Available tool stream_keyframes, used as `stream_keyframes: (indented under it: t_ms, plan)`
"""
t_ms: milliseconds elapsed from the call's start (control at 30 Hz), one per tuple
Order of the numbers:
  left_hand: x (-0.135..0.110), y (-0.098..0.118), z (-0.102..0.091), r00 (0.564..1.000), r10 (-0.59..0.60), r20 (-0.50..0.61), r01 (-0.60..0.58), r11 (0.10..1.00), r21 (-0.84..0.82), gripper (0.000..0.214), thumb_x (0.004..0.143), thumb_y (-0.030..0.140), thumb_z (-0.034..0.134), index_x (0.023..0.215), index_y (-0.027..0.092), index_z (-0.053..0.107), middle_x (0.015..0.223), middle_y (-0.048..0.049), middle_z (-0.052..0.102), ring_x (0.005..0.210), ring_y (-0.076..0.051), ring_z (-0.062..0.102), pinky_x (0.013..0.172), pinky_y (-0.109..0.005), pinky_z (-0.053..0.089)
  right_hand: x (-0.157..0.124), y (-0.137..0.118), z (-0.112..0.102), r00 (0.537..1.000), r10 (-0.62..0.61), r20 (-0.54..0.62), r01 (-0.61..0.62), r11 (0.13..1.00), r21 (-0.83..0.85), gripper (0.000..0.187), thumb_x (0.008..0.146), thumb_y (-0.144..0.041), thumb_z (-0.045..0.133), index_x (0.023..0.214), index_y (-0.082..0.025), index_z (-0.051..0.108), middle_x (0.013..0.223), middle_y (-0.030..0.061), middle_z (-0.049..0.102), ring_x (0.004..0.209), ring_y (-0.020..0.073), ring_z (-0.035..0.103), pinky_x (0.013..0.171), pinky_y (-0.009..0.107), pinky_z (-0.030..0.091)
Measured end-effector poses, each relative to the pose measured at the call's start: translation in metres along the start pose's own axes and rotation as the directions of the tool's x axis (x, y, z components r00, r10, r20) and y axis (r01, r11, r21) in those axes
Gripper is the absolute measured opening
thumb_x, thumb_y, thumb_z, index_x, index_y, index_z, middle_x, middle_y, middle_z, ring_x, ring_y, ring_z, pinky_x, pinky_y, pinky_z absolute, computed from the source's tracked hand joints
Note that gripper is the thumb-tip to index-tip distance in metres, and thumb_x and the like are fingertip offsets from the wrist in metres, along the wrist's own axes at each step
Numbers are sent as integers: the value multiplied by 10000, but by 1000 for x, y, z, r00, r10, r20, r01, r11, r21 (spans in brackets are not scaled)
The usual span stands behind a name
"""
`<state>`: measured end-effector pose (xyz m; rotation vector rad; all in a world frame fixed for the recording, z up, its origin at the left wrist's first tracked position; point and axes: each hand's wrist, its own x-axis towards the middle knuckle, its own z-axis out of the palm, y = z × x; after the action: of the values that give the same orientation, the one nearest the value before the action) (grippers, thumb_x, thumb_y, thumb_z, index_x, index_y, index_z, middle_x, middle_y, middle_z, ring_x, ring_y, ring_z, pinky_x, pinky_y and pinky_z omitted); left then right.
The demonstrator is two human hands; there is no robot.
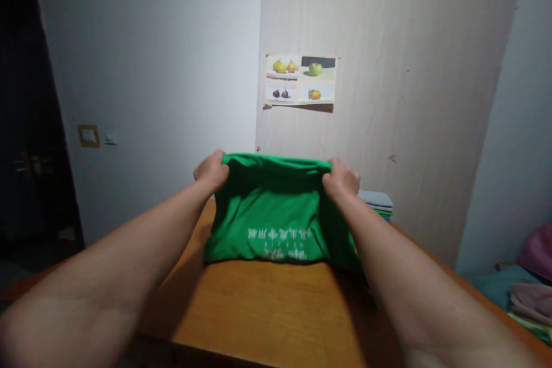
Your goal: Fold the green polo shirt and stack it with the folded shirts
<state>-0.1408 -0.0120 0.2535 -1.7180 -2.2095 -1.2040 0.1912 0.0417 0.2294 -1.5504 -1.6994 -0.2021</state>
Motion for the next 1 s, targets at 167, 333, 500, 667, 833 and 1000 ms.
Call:
stream_keyframes:
  t_ms: [167,333,500,667,833,1000]
  plan:
    - [34,30,-45,809,226,-543,-269,963,1,241,934,219,461,1127,183,601,992,-29,677,1069,-282,641,973,-459,333,41,-22,-46,810,-181,-557,185,981,-50,395,816,-189,487,1196,-230,585,1124,118,657,1069,325,565,920,469,382]
    - [-21,-25,-44,830,389,-399,-382,919,101,209,859,238,566,1053,245,645,1037,-56,704,1085,-319,621,1005,-459,350,-27,26,-34,811,-338,-477,354,933,-61,325,852,-290,531,1160,-244,623,1090,108,679,1073,338,584,969,495,387]
    - [-103,-97,-15,806,463,369,-495,869,-7,264,796,253,588,1017,329,710,958,-18,756,944,-275,671,890,-343,432,-135,95,15,906,-411,99,382,897,221,383,824,-280,567,1196,-283,661,1204,100,705,1136,342,619,1002,509,449]
    - [-152,-132,13,583,408,703,-325,910,-258,132,796,325,612,851,282,725,899,-26,759,858,-255,667,797,-297,479,-196,121,43,789,-369,492,195,909,368,423,819,-280,599,1229,-275,701,1328,92,672,1247,329,590,1094,506,433]
    - [-162,-135,17,544,420,726,-254,907,-335,208,808,351,582,920,238,716,971,-24,735,914,-232,635,844,-282,484,-203,110,29,890,-239,387,82,921,382,199,814,-347,631,982,-263,696,983,67,701,938,277,647,855,413,536]
    - [-162,-141,2,445,340,828,-137,940,-312,198,800,384,617,879,227,709,868,8,693,835,-200,600,756,-246,479,-207,101,-3,839,-116,531,-293,726,622,225,838,-453,657,831,-229,651,747,19,646,721,215,614,674,330,508]
